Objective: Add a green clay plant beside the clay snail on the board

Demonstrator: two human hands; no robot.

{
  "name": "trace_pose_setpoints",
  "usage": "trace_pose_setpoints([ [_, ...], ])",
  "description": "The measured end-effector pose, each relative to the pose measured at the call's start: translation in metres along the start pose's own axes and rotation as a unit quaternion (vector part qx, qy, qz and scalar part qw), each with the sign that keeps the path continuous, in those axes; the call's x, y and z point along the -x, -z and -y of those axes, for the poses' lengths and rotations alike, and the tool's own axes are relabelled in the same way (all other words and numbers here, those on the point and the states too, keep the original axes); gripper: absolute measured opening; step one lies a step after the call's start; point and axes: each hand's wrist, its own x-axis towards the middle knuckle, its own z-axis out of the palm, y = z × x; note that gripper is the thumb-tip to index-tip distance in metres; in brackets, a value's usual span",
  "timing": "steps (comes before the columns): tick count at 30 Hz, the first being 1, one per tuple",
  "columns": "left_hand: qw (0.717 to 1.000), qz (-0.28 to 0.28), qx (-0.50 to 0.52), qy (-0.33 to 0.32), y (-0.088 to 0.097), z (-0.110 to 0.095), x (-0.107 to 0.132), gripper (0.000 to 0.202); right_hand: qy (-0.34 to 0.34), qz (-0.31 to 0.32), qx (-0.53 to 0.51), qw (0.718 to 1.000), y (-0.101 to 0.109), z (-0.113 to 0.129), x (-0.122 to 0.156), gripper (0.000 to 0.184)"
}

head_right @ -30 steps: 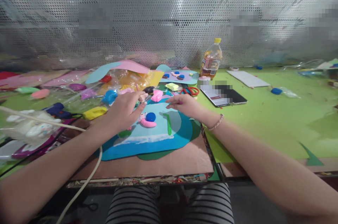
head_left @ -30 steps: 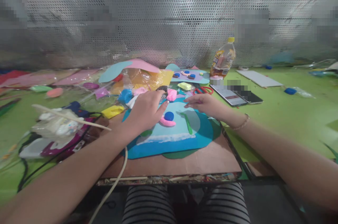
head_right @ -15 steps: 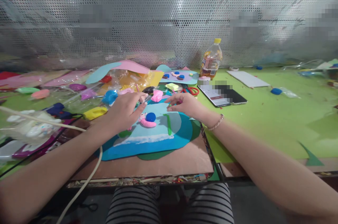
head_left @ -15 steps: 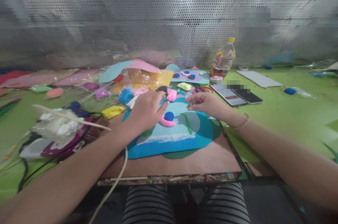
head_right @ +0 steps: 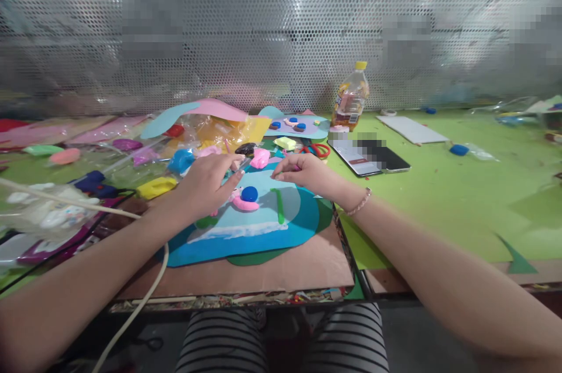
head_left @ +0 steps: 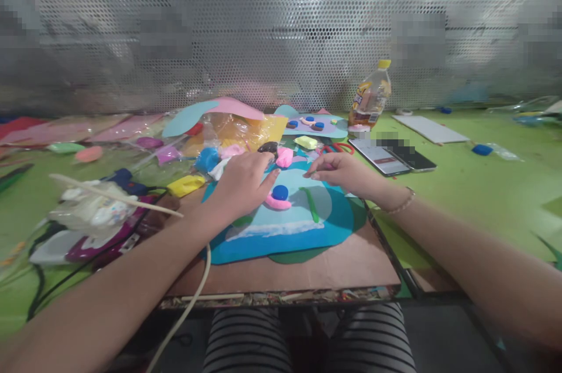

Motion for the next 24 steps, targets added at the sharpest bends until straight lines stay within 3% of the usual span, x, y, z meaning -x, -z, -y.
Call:
trace_pose_setpoints([
  [5, 1.000, 0.003, 0.002, -0.002, 0.0005, -0.0004, -0.0008, 0.031, 0.013, -0.006, -0.006, 1.000, 0.0011, -0.0021, -0.0007, 0.025],
  [15, 1.000, 0.009, -0.009, -0.008, 0.0006, -0.0003, -0.0002, 0.033, -0.089, -0.007, 0.044, 0.995, 0.0014, 0.0072, 0.0021, 0.017],
  [24, 1.000, 0.015, -0.012, -0.008, 0.0025, -0.0019, -0.0002, 0.034, -0.078, 0.006, 0.048, 0.996, 0.0031, 0.0014, 0.0005, 0.017],
])
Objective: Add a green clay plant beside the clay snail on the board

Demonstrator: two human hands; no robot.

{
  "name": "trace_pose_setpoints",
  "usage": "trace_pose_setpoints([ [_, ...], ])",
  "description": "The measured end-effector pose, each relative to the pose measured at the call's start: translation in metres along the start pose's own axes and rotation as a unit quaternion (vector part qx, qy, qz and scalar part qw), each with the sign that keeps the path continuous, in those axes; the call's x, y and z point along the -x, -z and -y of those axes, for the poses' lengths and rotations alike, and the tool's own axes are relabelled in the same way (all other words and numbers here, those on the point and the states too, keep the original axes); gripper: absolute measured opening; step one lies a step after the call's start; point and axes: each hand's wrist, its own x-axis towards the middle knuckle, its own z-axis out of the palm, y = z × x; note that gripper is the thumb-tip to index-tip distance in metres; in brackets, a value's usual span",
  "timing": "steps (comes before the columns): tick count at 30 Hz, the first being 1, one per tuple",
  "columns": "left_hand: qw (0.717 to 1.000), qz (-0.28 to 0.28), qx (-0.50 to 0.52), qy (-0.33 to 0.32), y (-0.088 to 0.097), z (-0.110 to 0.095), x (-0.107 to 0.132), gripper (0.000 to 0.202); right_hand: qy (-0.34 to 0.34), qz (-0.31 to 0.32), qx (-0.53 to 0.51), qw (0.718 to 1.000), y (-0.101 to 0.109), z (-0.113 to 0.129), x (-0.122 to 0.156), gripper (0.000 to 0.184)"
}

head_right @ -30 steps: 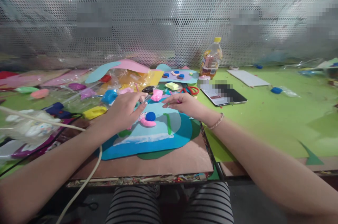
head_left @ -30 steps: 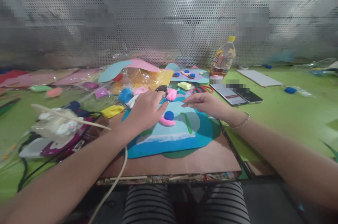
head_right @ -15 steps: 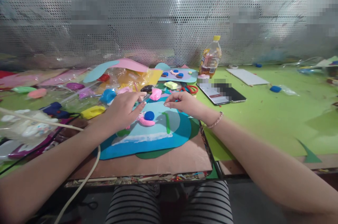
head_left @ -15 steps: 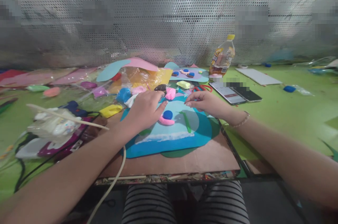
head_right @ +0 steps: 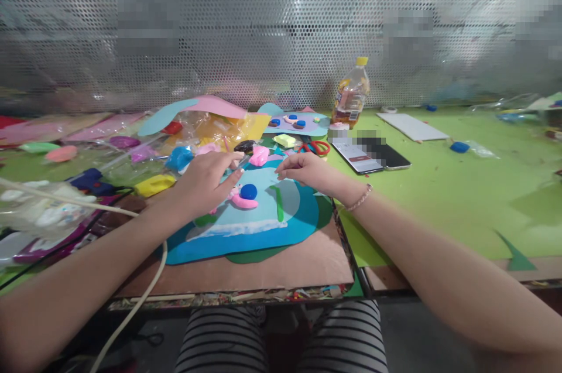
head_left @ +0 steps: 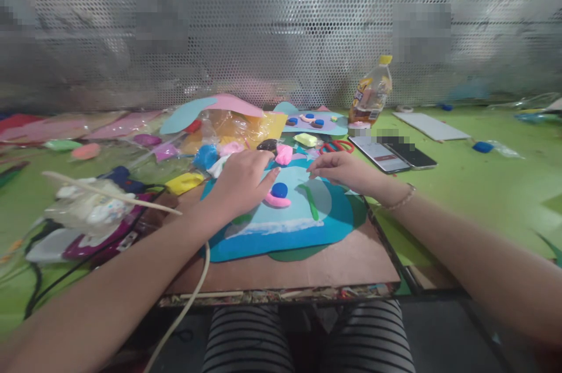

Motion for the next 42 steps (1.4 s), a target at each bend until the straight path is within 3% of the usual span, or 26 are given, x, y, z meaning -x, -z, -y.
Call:
trace_pose_setpoints([
  [18, 1.000, -0.003, 0.006, -0.005, 0.001, 0.001, 0.001, 0.032, 0.004, -0.002, 0.003, 1.000, -0.003, 0.008, 0.005, 0.030],
  [30, 1.000, -0.009, 0.004, -0.016, 0.000, -0.001, 0.001, 0.030, 0.031, 0.004, 0.026, 0.999, 0.002, -0.004, -0.002, 0.025],
  [35, 1.000, 0.001, 0.006, -0.008, 0.001, -0.001, 0.001, 0.031, 0.004, -0.015, 0.069, 0.997, -0.002, 0.003, 0.001, 0.029],
  [42, 1.000, -0.006, 0.011, -0.013, 0.002, -0.001, 0.000, 0.031, -0.024, -0.023, 0.041, 0.999, -0.004, 0.007, 0.003, 0.027],
])
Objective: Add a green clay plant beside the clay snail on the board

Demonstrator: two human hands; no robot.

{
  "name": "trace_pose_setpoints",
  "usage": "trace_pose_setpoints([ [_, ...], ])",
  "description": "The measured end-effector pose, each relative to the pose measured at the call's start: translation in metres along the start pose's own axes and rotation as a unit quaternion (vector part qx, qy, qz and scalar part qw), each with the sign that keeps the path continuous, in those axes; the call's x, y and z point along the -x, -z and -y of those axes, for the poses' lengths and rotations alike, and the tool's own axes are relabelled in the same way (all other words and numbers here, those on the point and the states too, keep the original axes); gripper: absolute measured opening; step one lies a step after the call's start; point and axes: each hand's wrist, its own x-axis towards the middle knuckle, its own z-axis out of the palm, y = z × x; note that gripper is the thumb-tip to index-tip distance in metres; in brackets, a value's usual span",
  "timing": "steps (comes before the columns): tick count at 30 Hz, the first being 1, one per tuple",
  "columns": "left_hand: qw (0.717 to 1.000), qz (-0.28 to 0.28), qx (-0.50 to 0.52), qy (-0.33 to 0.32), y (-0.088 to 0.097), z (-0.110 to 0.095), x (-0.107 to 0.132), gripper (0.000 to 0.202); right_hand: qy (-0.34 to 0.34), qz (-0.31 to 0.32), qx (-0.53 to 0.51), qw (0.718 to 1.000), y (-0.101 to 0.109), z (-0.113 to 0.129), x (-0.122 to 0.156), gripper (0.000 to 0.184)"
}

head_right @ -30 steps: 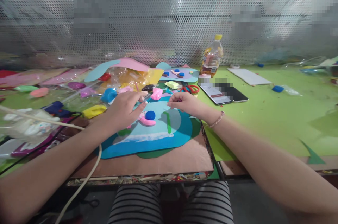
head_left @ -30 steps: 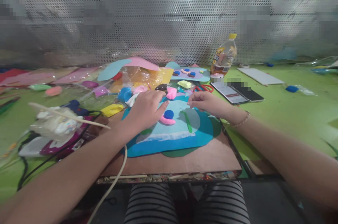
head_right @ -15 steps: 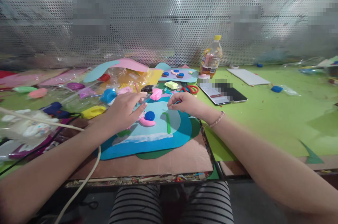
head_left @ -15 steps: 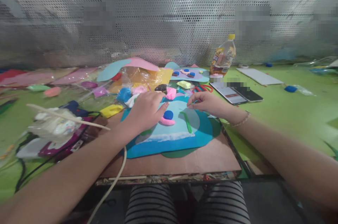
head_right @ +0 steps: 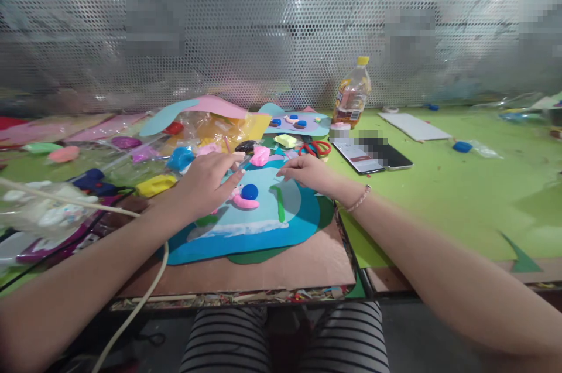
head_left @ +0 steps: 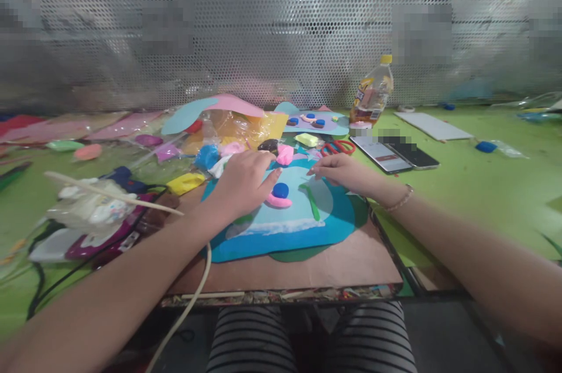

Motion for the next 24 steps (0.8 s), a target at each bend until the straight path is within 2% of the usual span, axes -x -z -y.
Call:
trace_pose_setpoints([
  [5, 1.000, -0.002, 0.001, -0.003, -0.001, -0.001, 0.000, 0.032, 0.009, 0.002, 0.026, 1.000, 0.002, -0.002, -0.002, 0.023],
  [13, 1.000, -0.005, -0.001, -0.009, -0.002, 0.000, 0.001, 0.033, 0.097, -0.009, 0.127, 0.987, -0.001, -0.013, -0.012, 0.009],
  [24, 1.000, -0.004, -0.008, -0.006, -0.001, -0.001, 0.001, 0.033, 0.129, 0.011, 0.143, 0.981, 0.000, -0.018, -0.014, 0.009],
])
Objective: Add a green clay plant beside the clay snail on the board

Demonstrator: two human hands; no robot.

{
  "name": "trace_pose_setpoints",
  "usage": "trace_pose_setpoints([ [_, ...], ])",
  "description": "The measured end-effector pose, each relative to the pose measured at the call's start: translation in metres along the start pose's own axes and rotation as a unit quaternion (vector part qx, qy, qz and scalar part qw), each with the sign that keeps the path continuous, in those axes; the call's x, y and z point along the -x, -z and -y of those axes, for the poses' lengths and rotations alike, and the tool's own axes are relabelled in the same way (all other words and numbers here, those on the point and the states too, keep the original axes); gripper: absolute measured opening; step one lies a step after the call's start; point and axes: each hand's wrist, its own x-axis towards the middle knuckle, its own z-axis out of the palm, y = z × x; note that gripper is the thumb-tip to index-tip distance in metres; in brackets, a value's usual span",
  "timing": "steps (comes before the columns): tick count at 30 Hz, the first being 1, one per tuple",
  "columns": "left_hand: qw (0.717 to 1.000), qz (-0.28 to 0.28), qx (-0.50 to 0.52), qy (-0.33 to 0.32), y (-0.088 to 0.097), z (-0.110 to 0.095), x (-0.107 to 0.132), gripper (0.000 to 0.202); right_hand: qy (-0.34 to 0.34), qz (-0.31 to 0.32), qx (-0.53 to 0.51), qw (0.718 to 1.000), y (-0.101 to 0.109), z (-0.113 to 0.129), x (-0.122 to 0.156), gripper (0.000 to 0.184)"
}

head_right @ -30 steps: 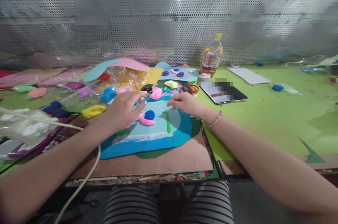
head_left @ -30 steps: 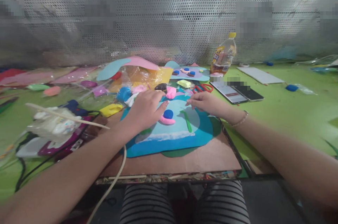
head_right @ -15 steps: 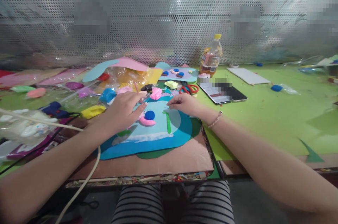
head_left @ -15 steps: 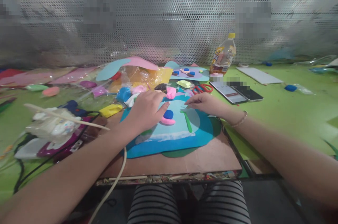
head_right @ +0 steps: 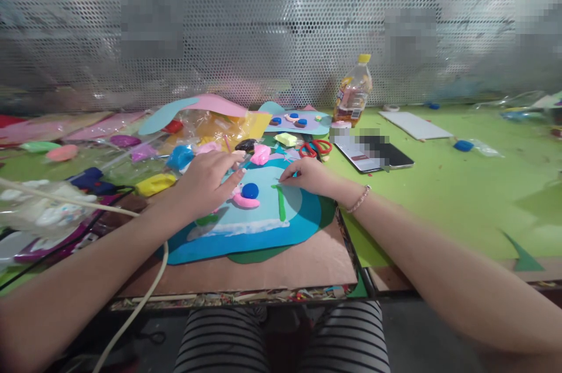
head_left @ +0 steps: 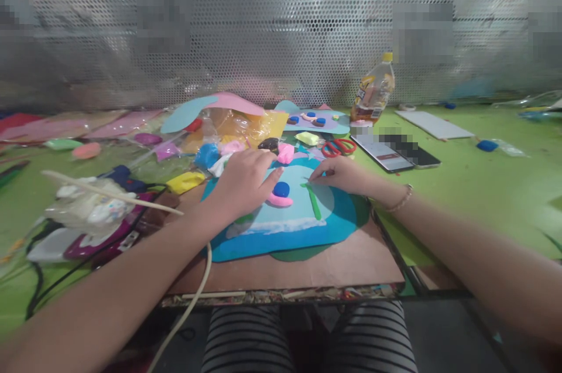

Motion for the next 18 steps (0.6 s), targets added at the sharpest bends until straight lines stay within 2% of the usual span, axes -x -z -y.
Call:
trace_pose_setpoints([
  [6, 1.000, 0.004, -0.006, -0.002, -0.0009, 0.0007, 0.0001, 0.034, 0.019, 0.015, -0.019, 1.000, -0.0026, -0.0046, -0.0022, 0.010],
  [18, 1.000, 0.010, -0.013, -0.012, -0.0019, 0.0019, 0.0006, 0.033, 0.024, 0.023, 0.027, 0.999, -0.0037, -0.0091, -0.0039, 0.012],
])
